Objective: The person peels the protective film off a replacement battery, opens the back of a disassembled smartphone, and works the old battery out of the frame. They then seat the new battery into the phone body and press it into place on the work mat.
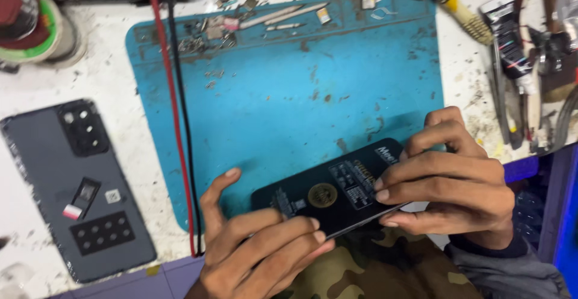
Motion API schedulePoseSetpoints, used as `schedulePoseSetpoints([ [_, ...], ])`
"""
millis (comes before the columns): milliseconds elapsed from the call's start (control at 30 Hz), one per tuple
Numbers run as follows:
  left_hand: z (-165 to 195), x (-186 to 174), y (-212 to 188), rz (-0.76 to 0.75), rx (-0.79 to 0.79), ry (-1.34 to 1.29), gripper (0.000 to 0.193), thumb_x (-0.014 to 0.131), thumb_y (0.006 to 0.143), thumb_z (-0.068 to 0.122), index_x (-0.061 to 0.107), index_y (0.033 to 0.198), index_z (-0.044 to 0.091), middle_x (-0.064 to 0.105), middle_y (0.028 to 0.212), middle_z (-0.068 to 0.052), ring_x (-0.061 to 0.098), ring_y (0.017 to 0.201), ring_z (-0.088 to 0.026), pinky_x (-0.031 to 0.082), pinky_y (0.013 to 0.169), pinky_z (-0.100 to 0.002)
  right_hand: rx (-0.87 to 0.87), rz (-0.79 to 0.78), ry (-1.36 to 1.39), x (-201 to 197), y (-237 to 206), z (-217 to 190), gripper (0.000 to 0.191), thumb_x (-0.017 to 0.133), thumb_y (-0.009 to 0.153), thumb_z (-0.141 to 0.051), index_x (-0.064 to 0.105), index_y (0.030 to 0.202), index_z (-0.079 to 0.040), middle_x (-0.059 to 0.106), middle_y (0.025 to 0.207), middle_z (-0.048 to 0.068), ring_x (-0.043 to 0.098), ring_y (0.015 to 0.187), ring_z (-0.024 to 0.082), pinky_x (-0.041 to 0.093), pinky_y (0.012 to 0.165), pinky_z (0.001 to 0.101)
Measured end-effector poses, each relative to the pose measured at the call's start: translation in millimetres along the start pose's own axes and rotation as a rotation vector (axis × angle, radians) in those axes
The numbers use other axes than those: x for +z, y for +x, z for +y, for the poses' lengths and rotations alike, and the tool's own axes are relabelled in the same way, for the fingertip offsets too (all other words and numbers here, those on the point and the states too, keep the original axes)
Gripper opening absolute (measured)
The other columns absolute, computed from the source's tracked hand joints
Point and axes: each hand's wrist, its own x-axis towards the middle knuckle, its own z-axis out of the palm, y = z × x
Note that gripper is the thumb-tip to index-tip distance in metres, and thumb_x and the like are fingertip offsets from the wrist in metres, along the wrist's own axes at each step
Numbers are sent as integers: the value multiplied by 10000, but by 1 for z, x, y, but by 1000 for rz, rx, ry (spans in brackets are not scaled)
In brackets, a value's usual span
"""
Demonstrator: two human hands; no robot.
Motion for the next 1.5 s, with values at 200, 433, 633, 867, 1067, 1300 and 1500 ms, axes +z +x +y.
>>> schedulePoseSetpoints([
  [200,-2,7,4,21,-44,5,239,919,729,342,750,876,260,702,921,168,580,825,-26,389,1113,-637,-95,125,80,2,-19,26,196,847,786,-309,781,895,-159,746,877,-60,504,845,157,371,811,382],
  [433,-11,12,2,40,40,80,301,938,716,381,726,894,263,686,929,192,562,842,-30,405,1099,-622,-95,182,115,8,-17,34,182,821,795,-351,794,878,-192,759,886,-96,452,850,158,364,797,362],
  [633,-18,10,-4,-52,60,132,300,919,731,450,714,899,311,653,926,228,525,886,-43,393,1100,-623,33,173,71,-13,-32,42,270,841,793,-411,771,850,-157,756,868,-54,499,864,159,391,799,355],
  [867,-1,15,24,67,-51,29,309,914,744,404,698,932,288,707,964,171,582,886,-59,381,1146,-646,147,263,155,-14,-55,44,199,798,822,-405,777,804,-207,747,845,-110,504,889,98,398,936,337],
  [1067,10,-4,15,100,-168,-162,516,924,815,268,586,1204,254,750,1046,44,657,997,-123,414,1215,-637,40,8,46,-22,-143,102,146,798,848,-232,713,789,-129,720,892,36,656,838,130,505,868,332],
  [1300,3,-16,4,129,-175,-185,687,929,839,169,448,1329,186,775,1010,45,654,963,-125,425,1237,-622,495,496,344,21,-257,75,115,586,1035,-47,584,1122,30,613,1156,167,650,1009,205,623,942,310],
  [1500,-7,1,-5,279,-126,-224,744,938,853,193,377,1335,111,803,948,13,607,843,-129,533,1071,-498,512,490,456,18,-224,67,35,555,1096,-19,575,1108,8,595,1130,129,627,1056,173,603,1016,323],
])
